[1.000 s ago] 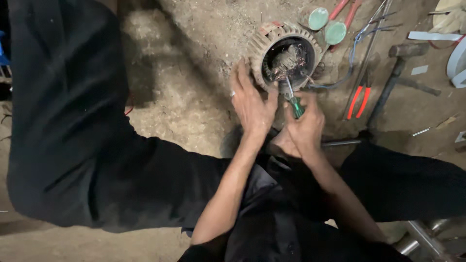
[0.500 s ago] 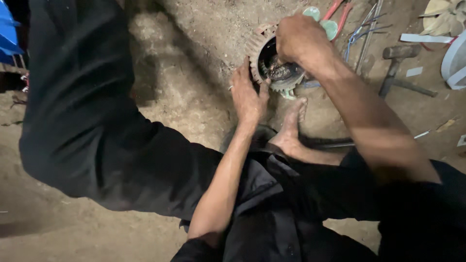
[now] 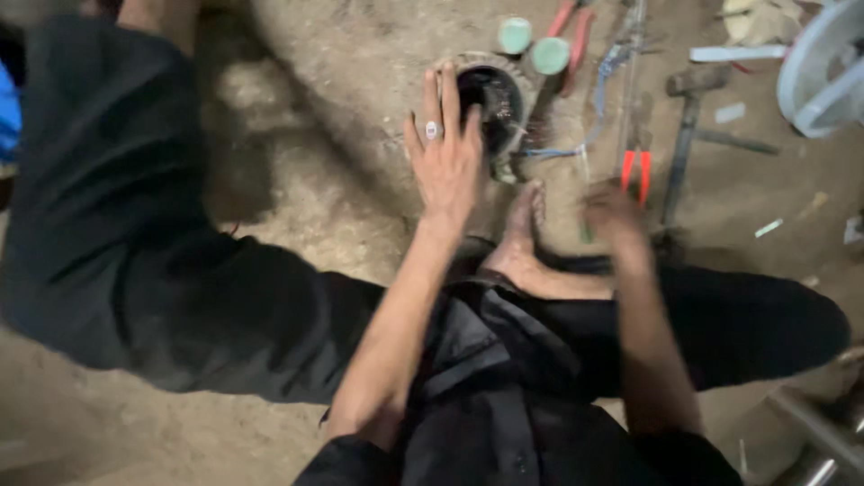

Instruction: The person sits on the floor and uses pliers and a screwdriver to manipulate wires and components inside a circular electrical part, likely a motor stator. The person repeatedly pulls and adjusts wires within the component's slots.

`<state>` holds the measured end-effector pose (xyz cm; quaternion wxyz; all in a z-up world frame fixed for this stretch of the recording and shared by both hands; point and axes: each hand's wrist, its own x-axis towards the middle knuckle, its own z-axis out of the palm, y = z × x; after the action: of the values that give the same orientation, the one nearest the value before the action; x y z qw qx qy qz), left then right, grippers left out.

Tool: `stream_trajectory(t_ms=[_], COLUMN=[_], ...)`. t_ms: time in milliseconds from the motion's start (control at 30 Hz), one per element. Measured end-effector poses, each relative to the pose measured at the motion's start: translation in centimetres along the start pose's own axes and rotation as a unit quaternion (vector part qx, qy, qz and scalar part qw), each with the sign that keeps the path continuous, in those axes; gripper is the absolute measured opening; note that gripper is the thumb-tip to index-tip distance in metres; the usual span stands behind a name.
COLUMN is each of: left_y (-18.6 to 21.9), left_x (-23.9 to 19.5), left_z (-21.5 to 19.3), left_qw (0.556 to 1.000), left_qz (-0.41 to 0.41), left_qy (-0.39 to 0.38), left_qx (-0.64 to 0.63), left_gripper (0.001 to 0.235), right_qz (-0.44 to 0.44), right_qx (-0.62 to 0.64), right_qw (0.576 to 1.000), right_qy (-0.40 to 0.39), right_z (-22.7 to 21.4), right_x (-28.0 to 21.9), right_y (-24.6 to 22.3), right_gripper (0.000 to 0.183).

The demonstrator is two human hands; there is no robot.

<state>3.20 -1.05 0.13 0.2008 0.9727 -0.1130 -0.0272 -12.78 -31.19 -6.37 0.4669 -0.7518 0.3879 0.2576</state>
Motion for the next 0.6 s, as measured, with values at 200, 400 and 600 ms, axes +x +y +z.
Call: stream_trajectory(t_ms=[200, 400, 600], left_y=[-0.2, 0.0, -1.6], left_x=[4.6, 5.4, 6.2], left_z=[2.7, 2.9, 5.3], left_qw=[0.94, 0.954, 0.961], left_qz=[0.27, 0.184, 0.189], left_qy=[-0.027, -0.15, -0.171], left_qx=[0.208, 0.186, 0.106], left_gripper=[0.036, 0.026, 0.027], right_qz=[-0.054, -0.043, -0.093], right_qx=[-0.323, -0.233, -0.43], right_qw=[0.928, 0.856, 0.84], right_qy=[0.176, 0.459, 0.318], right_z=[5.9, -1.5, -4.6], right_x=[4.5, 7.0, 10.4], right_y=[10.6, 7.8, 9.6], right_gripper=[0.034, 0.042, 0.024])
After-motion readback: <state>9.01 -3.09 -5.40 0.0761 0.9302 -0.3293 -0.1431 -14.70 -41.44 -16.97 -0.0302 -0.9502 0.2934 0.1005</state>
